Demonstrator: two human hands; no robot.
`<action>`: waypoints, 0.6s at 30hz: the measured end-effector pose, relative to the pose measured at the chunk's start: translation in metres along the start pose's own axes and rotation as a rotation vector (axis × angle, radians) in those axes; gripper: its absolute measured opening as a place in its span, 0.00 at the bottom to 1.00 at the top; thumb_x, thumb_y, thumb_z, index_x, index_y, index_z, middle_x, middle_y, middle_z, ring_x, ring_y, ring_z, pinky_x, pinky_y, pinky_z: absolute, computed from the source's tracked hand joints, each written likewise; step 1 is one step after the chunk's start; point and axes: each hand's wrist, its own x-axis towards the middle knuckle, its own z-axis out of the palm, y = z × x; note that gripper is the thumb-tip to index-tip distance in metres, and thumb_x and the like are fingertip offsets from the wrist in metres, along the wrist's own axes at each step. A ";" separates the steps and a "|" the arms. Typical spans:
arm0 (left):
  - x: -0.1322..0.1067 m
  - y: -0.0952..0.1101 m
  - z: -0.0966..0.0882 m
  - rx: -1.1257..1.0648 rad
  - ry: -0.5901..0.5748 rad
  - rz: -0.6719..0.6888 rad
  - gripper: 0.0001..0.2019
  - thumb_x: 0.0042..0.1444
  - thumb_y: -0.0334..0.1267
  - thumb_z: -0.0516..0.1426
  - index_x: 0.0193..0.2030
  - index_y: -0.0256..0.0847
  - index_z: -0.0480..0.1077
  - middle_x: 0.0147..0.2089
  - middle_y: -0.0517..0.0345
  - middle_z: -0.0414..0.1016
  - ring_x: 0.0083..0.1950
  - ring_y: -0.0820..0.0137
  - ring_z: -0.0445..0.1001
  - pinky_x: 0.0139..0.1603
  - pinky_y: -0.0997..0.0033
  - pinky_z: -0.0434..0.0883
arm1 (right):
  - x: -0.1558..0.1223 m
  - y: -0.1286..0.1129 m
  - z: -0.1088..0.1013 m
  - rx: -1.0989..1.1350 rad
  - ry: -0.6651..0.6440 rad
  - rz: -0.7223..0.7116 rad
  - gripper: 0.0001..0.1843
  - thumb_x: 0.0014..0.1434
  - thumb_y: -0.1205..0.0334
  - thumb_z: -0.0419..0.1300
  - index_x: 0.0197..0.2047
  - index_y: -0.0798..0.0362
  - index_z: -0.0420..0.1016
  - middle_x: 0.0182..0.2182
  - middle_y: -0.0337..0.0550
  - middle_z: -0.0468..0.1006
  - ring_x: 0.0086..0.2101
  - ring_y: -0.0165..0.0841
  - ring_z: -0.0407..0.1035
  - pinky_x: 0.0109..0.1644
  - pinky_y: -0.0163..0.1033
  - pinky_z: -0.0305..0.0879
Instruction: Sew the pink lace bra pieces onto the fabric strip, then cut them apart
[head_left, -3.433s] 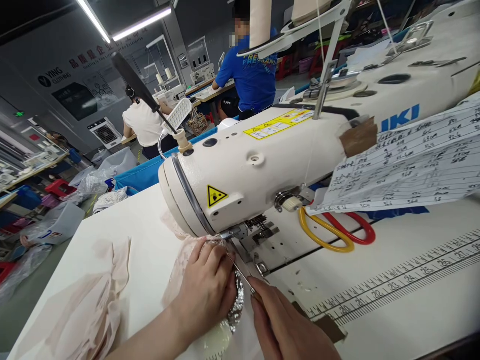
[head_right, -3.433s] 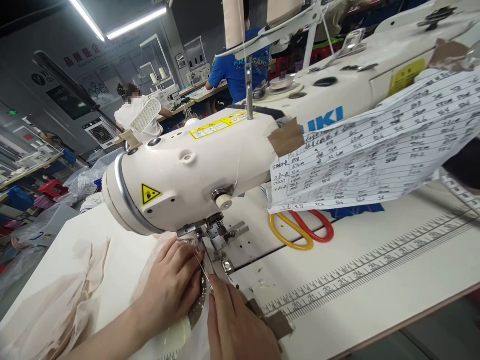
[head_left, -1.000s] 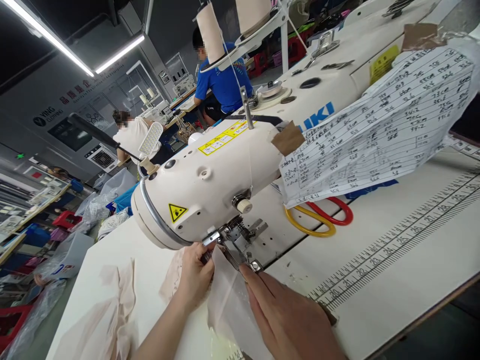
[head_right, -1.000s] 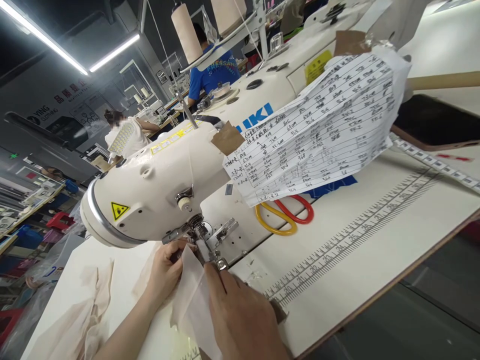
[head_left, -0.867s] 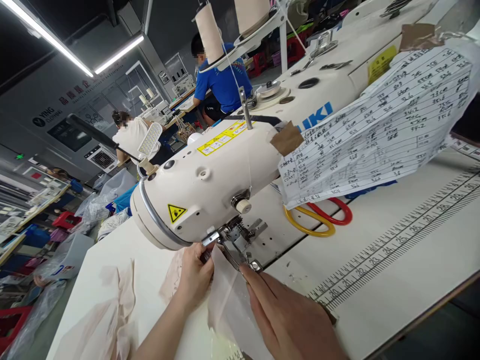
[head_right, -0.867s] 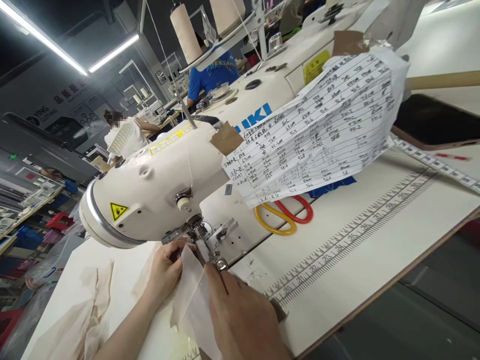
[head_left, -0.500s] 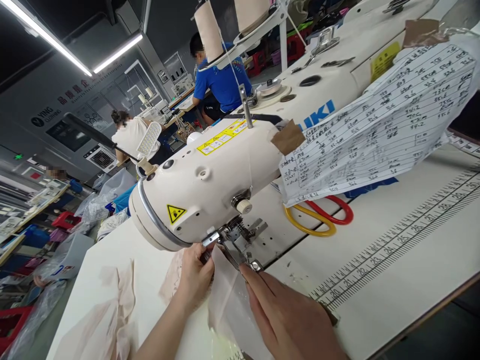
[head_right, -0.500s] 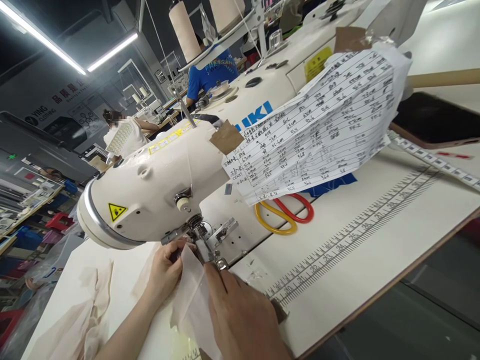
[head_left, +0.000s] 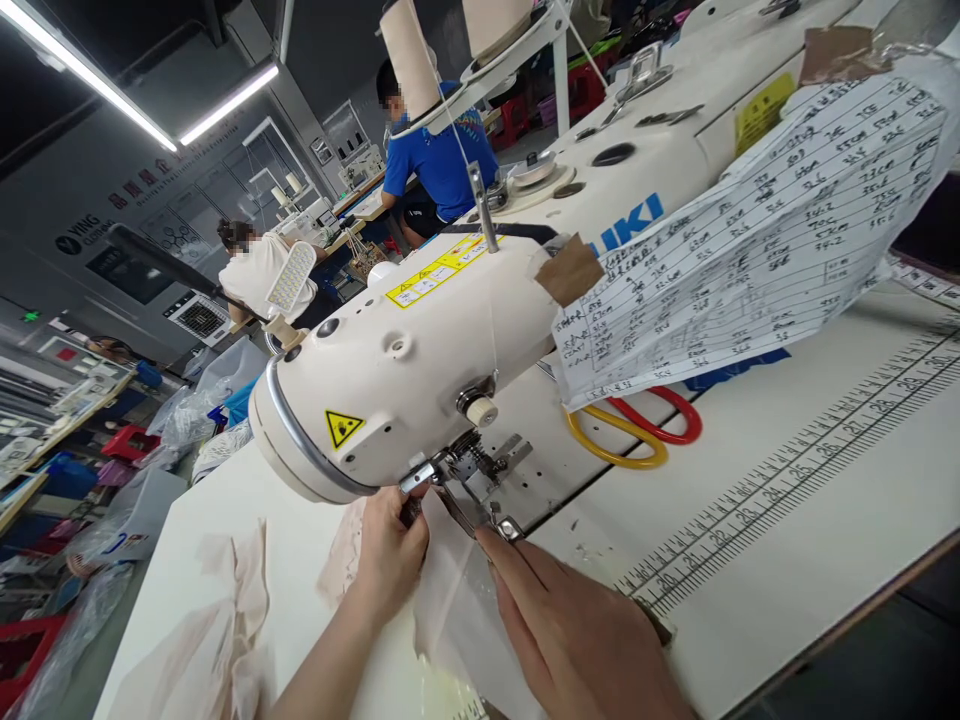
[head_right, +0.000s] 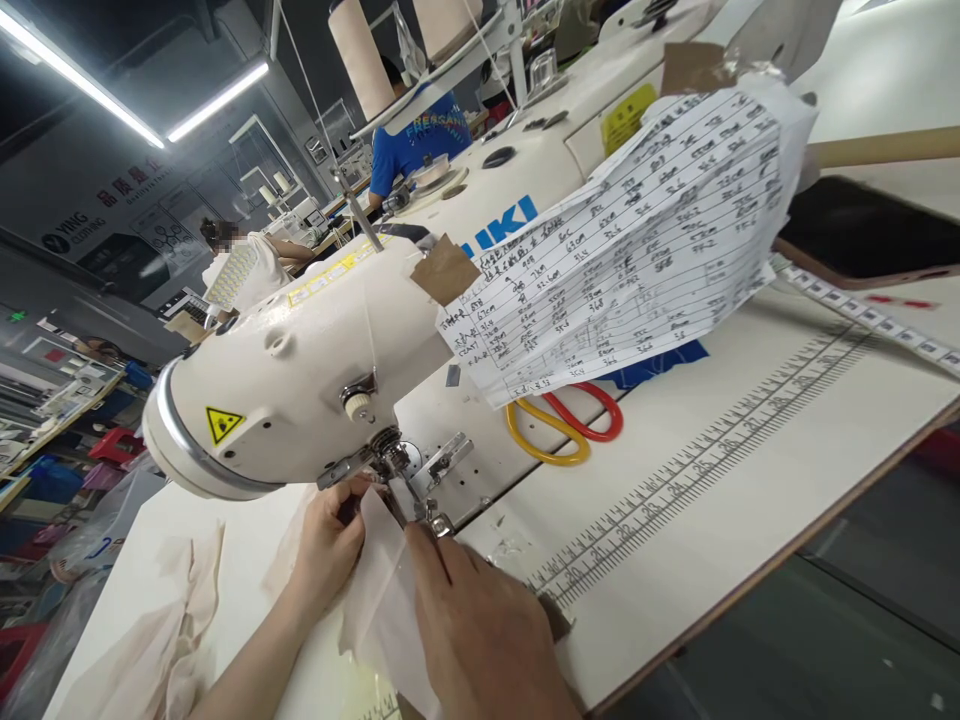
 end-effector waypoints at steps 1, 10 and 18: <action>0.000 0.000 0.000 -0.009 0.003 -0.014 0.08 0.52 0.30 0.50 0.32 0.42 0.71 0.28 0.59 0.73 0.34 0.65 0.74 0.37 0.67 0.69 | 0.000 0.000 0.000 0.007 0.001 0.001 0.18 0.68 0.71 0.42 0.49 0.57 0.72 0.28 0.41 0.77 0.25 0.31 0.74 0.25 0.35 0.63; -0.001 -0.001 -0.001 0.054 0.064 0.128 0.10 0.51 0.27 0.50 0.31 0.43 0.70 0.29 0.59 0.76 0.33 0.67 0.75 0.34 0.69 0.70 | 0.003 -0.001 0.004 -0.044 0.044 0.025 0.20 0.70 0.71 0.39 0.48 0.57 0.72 0.26 0.41 0.75 0.20 0.31 0.70 0.23 0.36 0.56; -0.001 -0.001 -0.010 0.200 0.010 0.500 0.14 0.56 0.23 0.49 0.43 0.42 0.69 0.41 0.51 0.77 0.42 0.65 0.76 0.40 0.66 0.74 | -0.006 0.000 -0.004 -0.070 0.002 0.015 0.16 0.68 0.70 0.43 0.49 0.59 0.70 0.30 0.45 0.80 0.26 0.34 0.74 0.26 0.38 0.64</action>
